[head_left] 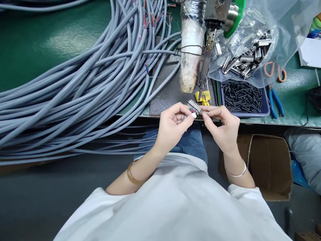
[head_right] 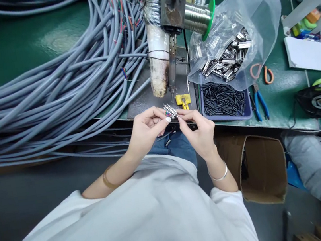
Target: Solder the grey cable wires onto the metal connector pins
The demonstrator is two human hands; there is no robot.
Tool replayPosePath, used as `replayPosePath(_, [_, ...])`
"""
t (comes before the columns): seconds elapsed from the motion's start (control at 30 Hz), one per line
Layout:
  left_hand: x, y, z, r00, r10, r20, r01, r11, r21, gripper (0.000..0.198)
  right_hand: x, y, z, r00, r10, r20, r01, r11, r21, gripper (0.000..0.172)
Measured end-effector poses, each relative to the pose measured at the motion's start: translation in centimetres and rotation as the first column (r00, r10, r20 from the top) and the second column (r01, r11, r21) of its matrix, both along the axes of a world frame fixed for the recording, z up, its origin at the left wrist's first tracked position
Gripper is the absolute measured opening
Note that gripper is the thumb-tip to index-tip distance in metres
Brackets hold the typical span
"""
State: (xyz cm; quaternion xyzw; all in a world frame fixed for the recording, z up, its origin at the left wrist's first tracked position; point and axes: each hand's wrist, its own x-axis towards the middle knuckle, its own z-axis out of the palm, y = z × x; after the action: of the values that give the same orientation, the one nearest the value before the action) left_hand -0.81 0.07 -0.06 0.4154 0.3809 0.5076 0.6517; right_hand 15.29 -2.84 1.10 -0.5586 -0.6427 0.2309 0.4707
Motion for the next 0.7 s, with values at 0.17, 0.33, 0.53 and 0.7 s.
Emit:
replayPosePath(0.17, [0.8,0.7,0.2,0.997,0.074,-0.005,-0.074,0.997,-0.011,0.023,-0.1,0.5,0.0,0.998,-0.016,0.055,0.014,0.999,0.036,0.007])
replayPosePath(0.33, [1.6,1.2,0.2,0.989,0.145,0.000,-0.145,0.989,0.018,0.021,0.1,1.3,0.6,0.999,-0.021,0.044,0.019,0.999,0.047,0.009])
replayPosePath(0.53, [2.1,1.5,0.5,0.982,0.191,-0.014,-0.190,0.981,0.024,0.021,0.1,1.9,1.1,0.996,-0.027,0.090,0.021,0.997,0.071,0.007])
replayPosePath(0.7, [2.3,1.3,0.9,0.977,0.214,-0.015,-0.213,0.976,0.032,0.022,0.1,2.2,1.4,0.995,-0.026,0.101,0.016,0.995,0.098,0.007])
